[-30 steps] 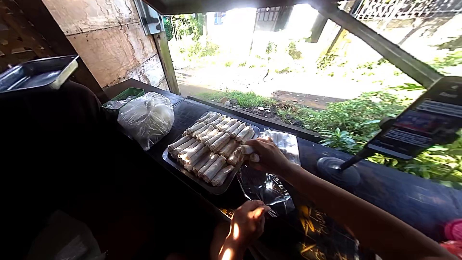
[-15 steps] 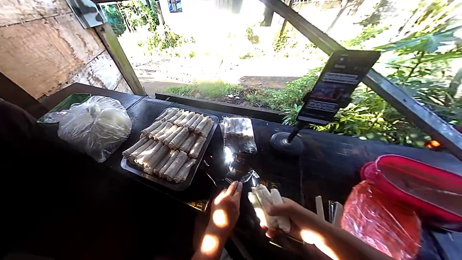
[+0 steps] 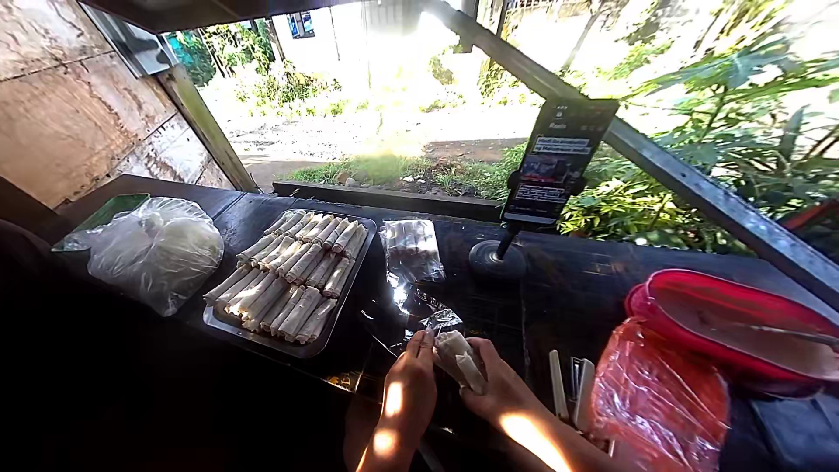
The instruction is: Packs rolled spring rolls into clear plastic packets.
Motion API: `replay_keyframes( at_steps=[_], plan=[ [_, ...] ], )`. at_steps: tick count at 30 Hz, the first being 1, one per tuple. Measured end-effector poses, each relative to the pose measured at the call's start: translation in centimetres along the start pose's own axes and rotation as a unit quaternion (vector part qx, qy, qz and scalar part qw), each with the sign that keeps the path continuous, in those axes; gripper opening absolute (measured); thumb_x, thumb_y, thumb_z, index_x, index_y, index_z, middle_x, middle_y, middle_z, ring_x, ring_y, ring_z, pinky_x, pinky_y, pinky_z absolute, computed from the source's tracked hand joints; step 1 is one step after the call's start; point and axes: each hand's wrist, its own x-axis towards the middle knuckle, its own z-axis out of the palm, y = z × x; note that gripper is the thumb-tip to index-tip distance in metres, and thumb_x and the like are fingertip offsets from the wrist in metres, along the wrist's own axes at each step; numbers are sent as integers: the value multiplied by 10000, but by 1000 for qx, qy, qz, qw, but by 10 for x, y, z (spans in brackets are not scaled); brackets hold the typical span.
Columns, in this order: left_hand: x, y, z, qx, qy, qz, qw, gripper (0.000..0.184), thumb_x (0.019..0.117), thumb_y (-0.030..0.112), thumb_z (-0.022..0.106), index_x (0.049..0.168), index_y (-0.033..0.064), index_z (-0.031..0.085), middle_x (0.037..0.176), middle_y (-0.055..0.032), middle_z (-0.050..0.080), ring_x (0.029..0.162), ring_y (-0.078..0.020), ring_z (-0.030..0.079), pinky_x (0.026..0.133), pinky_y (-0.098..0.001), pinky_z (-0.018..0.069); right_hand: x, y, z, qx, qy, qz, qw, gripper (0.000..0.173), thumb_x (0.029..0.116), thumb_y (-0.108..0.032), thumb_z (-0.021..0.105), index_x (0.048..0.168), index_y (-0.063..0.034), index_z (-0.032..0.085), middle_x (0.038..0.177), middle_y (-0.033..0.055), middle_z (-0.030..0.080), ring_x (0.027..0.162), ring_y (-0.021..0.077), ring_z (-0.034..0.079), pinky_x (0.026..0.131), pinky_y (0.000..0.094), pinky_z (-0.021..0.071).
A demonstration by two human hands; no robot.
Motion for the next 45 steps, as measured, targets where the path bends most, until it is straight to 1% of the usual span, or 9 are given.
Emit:
replay_keyframes(
  at_steps=[9, 15, 19, 23, 27, 31, 36, 41, 45],
  plan=[
    [-1, 6, 5, -5, 47, 34, 998, 489, 905, -98, 582, 1394, -77, 575, 1411, -265, 589, 1160, -376, 689, 933, -457, 576, 6, 8, -5, 14, -49, -21, 998, 661, 866, -59, 717, 1474, 25, 470, 1411, 229, 551, 1273, 303, 576, 1090, 430, 460],
    [-1, 10, 11, 55, 61, 100, 992, 451, 860, -118, 638, 1305, -56, 659, 1355, -226, 643, 1007, -357, 744, 798, -444, 616, 13, 8, -8, 178, -99, 69, 977, 653, 845, -33, 744, 1415, -7, 425, 1191, 162, 614, 912, 203, 667, 767, 355, 576],
    [-2, 11, 16, 65, 96, 146, 982, 437, 834, -120, 661, 1263, -46, 689, 1305, -221, 674, 1008, -342, 750, 783, -429, 625, 12, 9, -10, 209, -104, 84, 969, 706, 812, 23, 761, 1428, -11, 419, 1202, 164, 604, 938, 211, 668, 783, 359, 585],
    [2, 12, 22, 166, 156, 230, 946, 389, 820, -90, 667, 1193, -6, 741, 1221, -144, 730, 759, -232, 752, 622, -327, 604, 12, 5, -13, 174, -107, 113, 972, 650, 797, 43, 768, 1349, 18, 426, 1144, 180, 583, 892, 221, 661, 742, 361, 579],
    [2, 14, 26, 231, 168, 315, 905, 254, 831, -28, 670, 1053, 20, 785, 1210, -105, 740, 645, -186, 689, 507, -300, 529, 14, -5, -22, 166, -134, 138, 967, 489, 889, -4, 719, 1265, -21, 406, 965, 88, 572, 728, 115, 609, 646, 281, 521],
    [-1, 8, 20, 262, 201, 331, 884, 270, 893, 0, 608, 1089, 63, 782, 1255, -45, 726, 580, -137, 600, 480, -266, 456, 14, -5, -30, 231, -130, 162, 950, 518, 902, 25, 698, 1329, 12, 406, 1035, 124, 589, 753, 138, 631, 676, 291, 556],
    [-10, -2, 26, 228, 199, 300, 905, 310, 882, -20, 609, 1145, 35, 763, 1291, -63, 712, 621, -148, 647, 517, -267, 509, 12, 2, -26, 334, -120, 178, 918, 504, 897, 48, 669, 1328, 15, 410, 962, 107, 606, 711, 142, 652, 665, 281, 581],
    [-17, -12, 42, 129, 190, 246, 942, 401, 873, -48, 632, 1267, -5, 697, 1328, -122, 689, 883, -213, 753, 694, -292, 599, 11, 10, -14, 438, -106, 163, 878, 455, 901, 45, 608, 1316, -3, 427, 908, 87, 625, 707, 149, 653, 662, 303, 585],
    [-27, -17, 49, 51, 169, 178, 968, 440, 911, -52, 595, 1347, -16, 645, 1417, -203, 615, 989, -326, 759, 723, -412, 628, 12, 16, -11, 499, -143, 179, 836, 259, 956, -33, 571, 1211, -38, 529, 866, 71, 678, 716, 151, 691, 655, 295, 599]
  ],
)
